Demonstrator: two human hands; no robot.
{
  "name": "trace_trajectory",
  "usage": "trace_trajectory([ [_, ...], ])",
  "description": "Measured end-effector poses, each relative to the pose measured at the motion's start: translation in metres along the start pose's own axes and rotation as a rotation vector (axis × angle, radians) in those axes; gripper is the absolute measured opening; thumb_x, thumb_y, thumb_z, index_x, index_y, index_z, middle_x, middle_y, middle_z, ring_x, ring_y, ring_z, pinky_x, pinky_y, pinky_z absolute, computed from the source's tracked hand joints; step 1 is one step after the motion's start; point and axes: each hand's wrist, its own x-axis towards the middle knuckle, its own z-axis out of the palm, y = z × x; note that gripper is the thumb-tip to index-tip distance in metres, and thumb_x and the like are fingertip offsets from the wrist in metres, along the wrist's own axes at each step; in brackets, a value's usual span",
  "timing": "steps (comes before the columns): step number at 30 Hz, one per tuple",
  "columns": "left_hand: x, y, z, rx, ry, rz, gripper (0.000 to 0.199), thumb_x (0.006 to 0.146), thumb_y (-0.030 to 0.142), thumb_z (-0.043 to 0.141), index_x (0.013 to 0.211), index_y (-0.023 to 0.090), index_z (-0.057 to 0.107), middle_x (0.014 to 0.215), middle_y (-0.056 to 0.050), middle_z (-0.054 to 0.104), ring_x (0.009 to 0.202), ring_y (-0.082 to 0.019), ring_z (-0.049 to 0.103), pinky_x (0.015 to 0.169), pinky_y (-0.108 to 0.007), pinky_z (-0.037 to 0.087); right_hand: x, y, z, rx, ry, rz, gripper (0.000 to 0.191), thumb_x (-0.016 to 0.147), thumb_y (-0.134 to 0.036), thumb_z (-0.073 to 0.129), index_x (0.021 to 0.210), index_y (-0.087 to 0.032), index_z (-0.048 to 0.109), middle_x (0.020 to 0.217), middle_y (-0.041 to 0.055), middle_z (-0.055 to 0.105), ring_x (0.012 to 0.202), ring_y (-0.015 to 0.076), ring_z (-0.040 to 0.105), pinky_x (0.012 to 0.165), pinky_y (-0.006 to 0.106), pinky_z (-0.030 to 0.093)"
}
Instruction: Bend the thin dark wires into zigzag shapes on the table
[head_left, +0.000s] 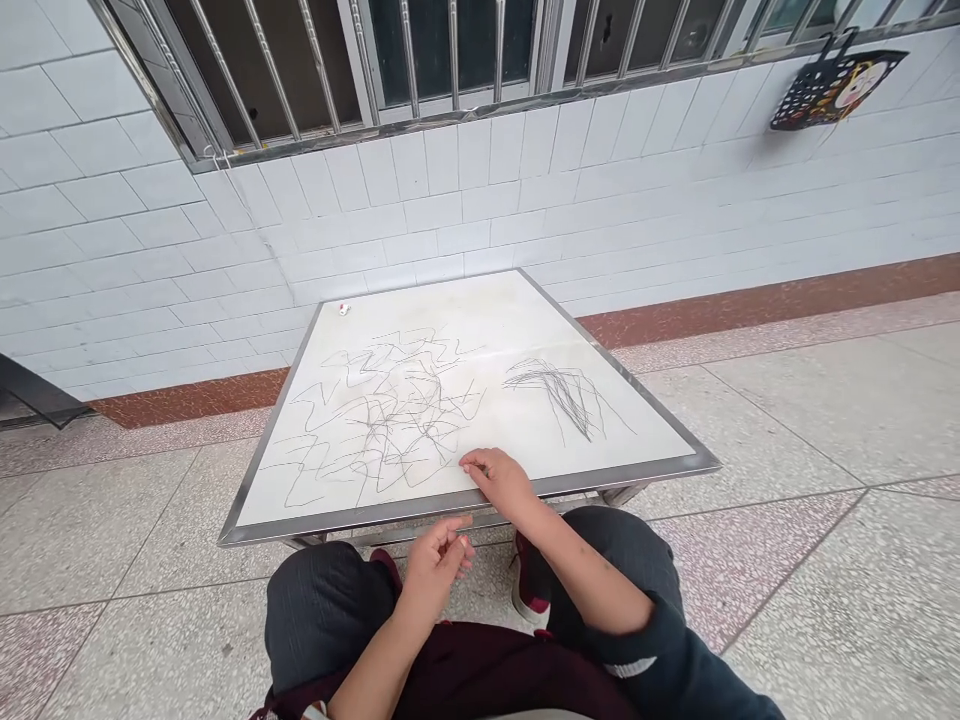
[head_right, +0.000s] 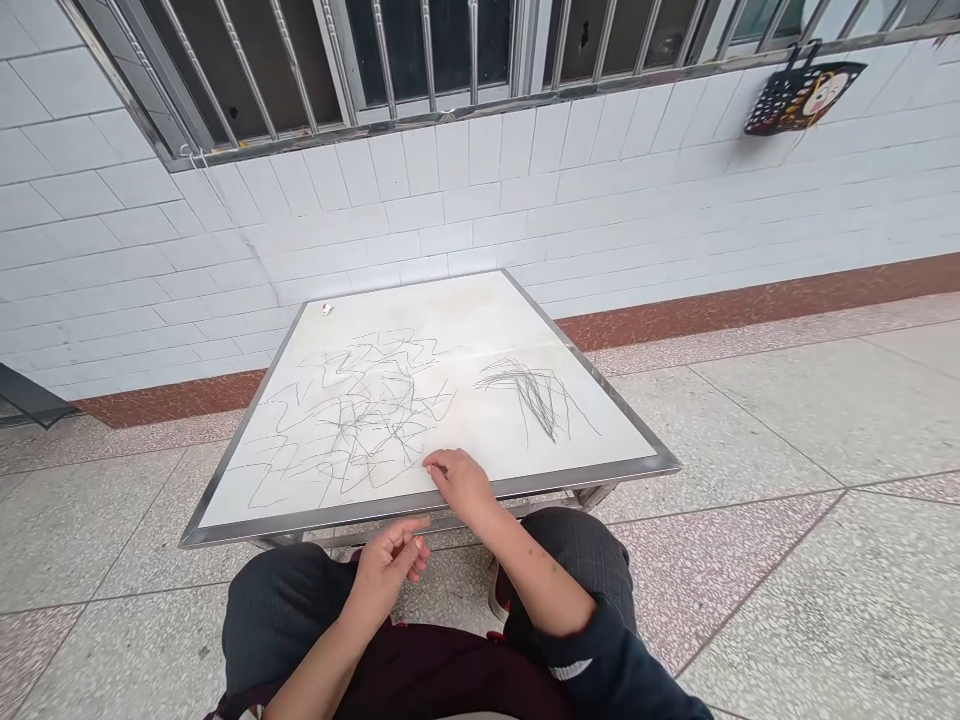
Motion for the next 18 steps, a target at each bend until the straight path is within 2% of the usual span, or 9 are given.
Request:
trace_trajectory([
  [4,-0.004,-0.026,-0.006,0.017,0.018,-0.055,0.041,0.073,0.042,0.063,0.103,0.013,0.064,0.068,-0.002,0.060,0.056,-0.012,0.055,0.048,-0.022,0.041,0.008,-0.004,0.002,-0.104,0.026,-0.069,0.020,0.085,-0.023,0.050,0.093,-0.025,0.068,0.087,0.0036,0.067,0.091,0.0207,0.055,0.077,0.032,0.044],
  [11,0.008,-0.041,-0.016,0.024,0.049,-0.085,0.045,0.070,0.045,0.064,0.102,0.014,0.063,0.067,-0.001,0.060,0.057,-0.012,0.055,0.049,-0.022,0.041,0.020,0.000,0.008,-0.127,0.099,-0.162,0.018,0.085,-0.018,0.052,0.089,-0.023,0.068,0.089,0.0034,0.068,0.090,0.0211,0.052,0.079,0.034,0.043],
  [18,0.019,-0.054,-0.022,-0.011,0.070,-0.132,0.048,0.065,0.050,0.067,0.098,0.014,0.064,0.064,0.000,0.060,0.054,-0.013,0.055,0.047,-0.022,0.040,0.025,0.010,0.003,0.043,0.156,-0.104,0.019,0.086,-0.026,0.049,0.091,-0.024,0.067,0.093,0.0034,0.068,0.097,0.0208,0.052,0.085,0.036,0.042],
])
